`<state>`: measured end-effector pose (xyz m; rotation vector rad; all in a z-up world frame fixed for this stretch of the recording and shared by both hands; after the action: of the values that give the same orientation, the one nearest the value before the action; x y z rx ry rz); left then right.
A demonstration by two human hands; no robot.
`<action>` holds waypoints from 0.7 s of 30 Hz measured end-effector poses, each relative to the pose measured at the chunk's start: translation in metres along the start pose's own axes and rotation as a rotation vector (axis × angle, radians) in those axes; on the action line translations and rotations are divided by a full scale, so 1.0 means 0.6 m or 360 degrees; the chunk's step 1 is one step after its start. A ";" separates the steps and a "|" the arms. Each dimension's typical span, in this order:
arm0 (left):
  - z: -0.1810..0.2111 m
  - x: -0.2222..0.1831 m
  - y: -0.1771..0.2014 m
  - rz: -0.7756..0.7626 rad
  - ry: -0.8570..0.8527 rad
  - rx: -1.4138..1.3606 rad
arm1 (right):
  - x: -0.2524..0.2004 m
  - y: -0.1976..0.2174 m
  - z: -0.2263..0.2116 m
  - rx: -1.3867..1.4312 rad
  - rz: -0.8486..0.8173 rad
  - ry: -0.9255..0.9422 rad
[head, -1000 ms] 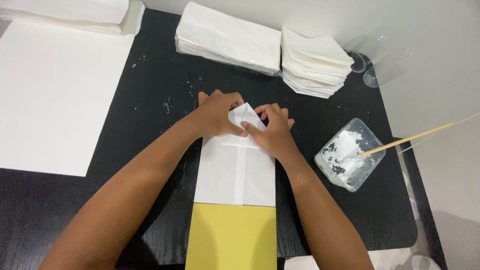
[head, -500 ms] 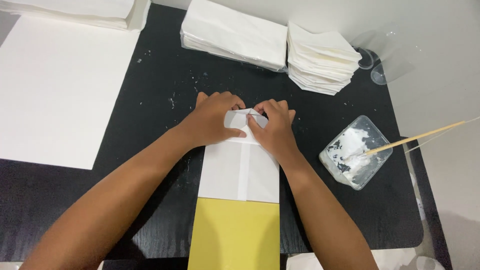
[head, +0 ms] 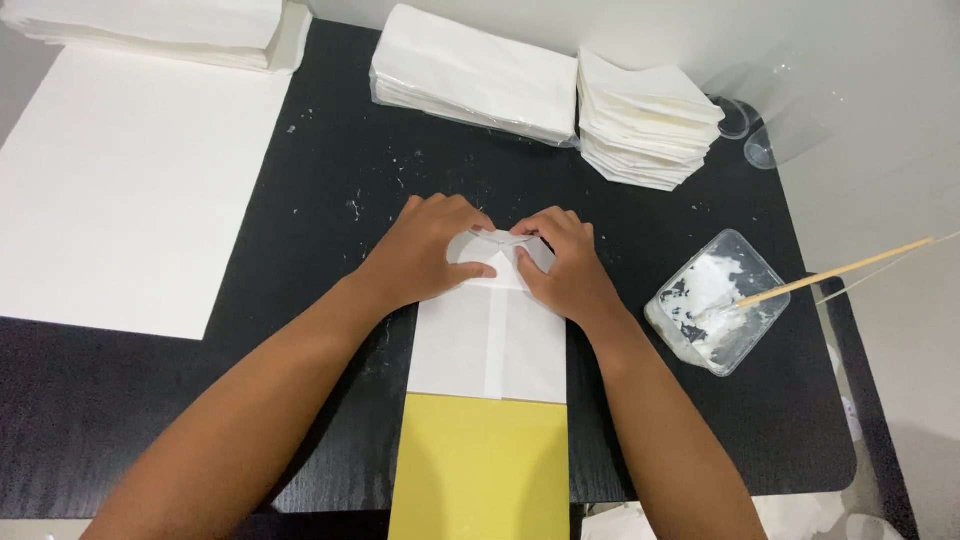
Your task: Applying glue to the base of a paper bag and starting to fold a new one.
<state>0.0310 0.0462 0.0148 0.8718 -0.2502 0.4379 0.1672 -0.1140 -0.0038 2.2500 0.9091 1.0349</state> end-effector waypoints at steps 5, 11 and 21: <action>-0.003 -0.001 0.000 0.0015 -0.0052 0.0025 | -0.001 0.006 -0.006 -0.0026 -0.0058 0.0086; -0.002 -0.002 -0.004 -0.0022 -0.0132 0.0146 | -0.002 0.013 -0.033 -0.0115 -0.0046 0.0212; 0.002 -0.010 -0.032 -0.0081 -0.0297 0.0400 | -0.014 0.022 -0.045 -0.0213 -0.0085 0.0411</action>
<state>0.0344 0.0330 0.0003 1.1654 -0.3487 0.3449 0.1463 -0.1243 0.0170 2.0027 0.9673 1.3418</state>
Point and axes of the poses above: each hand's wrist, its own x-axis towards the middle knuckle, its own y-axis out of the back of the hand, z = x × y, the point moved 3 cm from there along x, towards the middle knuckle, and after that the axes turned 12 degrees about z, right-handed, at the moved point
